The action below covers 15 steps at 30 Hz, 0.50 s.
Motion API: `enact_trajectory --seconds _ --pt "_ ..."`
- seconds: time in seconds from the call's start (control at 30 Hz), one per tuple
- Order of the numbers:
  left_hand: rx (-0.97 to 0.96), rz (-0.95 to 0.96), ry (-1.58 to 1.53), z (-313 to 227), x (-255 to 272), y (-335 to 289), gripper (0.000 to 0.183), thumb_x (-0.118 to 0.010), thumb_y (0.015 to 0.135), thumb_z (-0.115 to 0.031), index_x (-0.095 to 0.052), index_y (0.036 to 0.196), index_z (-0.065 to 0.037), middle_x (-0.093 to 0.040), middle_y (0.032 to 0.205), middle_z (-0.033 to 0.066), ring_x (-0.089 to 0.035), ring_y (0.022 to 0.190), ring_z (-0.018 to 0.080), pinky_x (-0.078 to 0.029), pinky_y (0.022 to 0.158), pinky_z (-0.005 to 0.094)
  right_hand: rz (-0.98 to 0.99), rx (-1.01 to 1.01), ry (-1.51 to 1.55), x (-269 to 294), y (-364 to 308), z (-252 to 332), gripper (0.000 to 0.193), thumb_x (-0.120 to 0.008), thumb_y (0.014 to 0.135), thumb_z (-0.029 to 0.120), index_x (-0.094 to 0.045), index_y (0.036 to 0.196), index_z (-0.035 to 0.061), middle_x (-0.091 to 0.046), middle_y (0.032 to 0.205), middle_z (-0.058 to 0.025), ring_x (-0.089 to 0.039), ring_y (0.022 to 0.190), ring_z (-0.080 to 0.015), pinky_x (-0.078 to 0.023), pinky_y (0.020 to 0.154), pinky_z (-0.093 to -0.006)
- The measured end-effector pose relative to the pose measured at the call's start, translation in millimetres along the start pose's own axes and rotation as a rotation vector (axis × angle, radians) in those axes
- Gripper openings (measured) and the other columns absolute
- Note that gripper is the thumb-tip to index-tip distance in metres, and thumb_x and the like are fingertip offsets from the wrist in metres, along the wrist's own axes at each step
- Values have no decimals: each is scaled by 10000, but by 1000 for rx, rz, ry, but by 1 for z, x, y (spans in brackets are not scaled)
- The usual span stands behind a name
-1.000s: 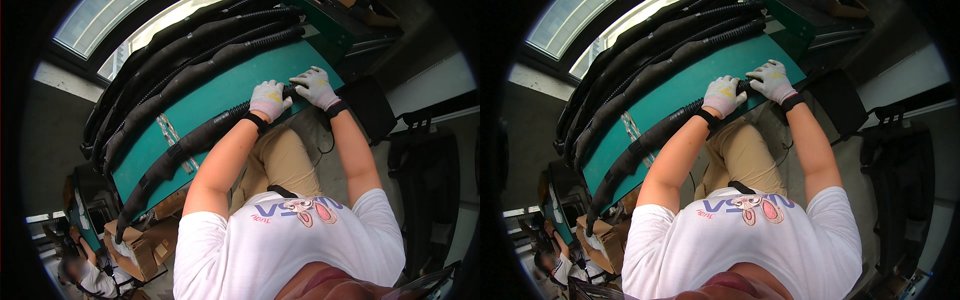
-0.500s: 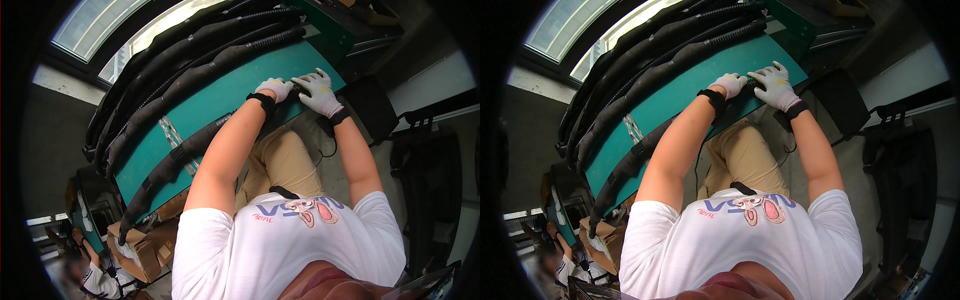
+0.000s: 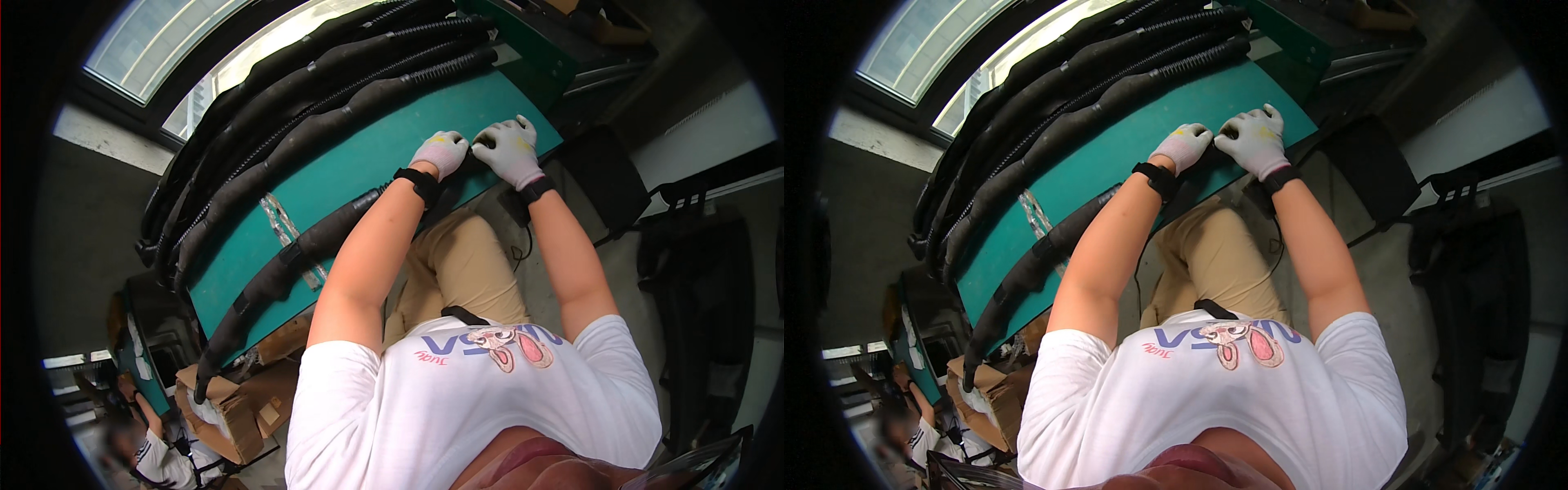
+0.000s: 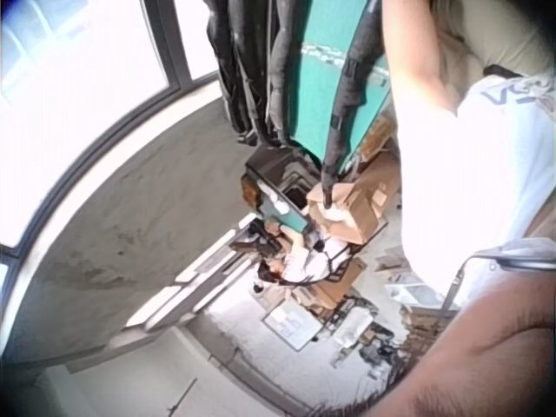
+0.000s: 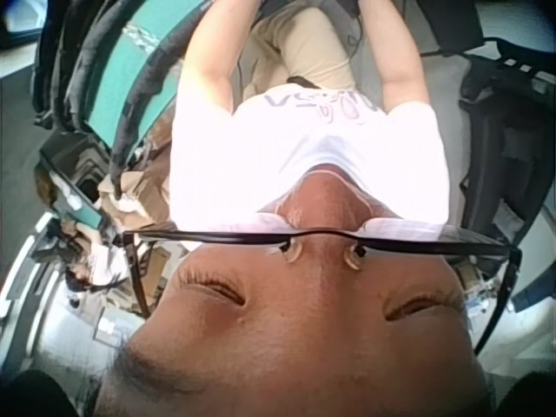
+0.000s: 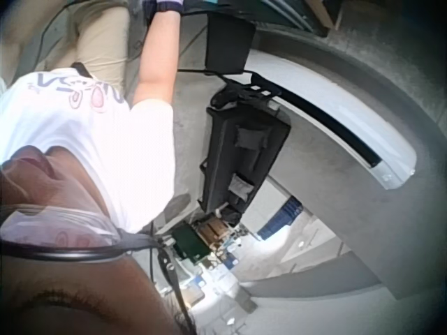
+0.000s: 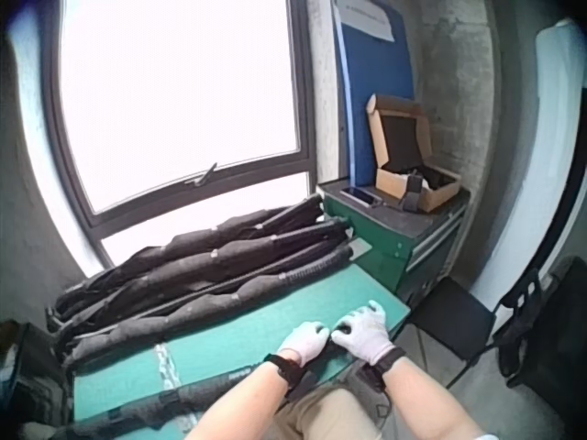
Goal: Assembling or wrapping cables with black corrugated plastic tubing on a green workbench.
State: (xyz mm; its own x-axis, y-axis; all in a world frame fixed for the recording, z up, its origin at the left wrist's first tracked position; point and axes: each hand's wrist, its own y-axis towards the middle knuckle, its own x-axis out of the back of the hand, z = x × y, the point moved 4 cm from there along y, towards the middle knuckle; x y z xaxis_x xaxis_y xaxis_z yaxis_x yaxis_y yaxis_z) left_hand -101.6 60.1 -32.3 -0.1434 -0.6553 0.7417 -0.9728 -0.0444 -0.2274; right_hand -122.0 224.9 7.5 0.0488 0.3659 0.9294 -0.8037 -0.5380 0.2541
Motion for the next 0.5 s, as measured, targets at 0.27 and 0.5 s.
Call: enact_trajectory --seconds 0.27,0.5 --pt "-202 -43 -185 -17 15 -41 859 -766 826 -307 -388 1537 -5 -626 1365 242 -591 1298 357 -458 1106 392 491 -278 -254 -11 54 -2 461 -602 845 563 -798 1127 255 -729 1268 -25 -563 1304 -282 -250 1158 -503" --pt "-156 -77 138 -23 17 -40 708 -844 769 -365 -582 1324 -13 -679 1244 222 -648 1190 350 -503 1032 410 212 78 -90 -8 33 -15 437 -559 925 546 -797 1099 225 -738 1177 -24 -587 1251 -231 -247 1195 -472"
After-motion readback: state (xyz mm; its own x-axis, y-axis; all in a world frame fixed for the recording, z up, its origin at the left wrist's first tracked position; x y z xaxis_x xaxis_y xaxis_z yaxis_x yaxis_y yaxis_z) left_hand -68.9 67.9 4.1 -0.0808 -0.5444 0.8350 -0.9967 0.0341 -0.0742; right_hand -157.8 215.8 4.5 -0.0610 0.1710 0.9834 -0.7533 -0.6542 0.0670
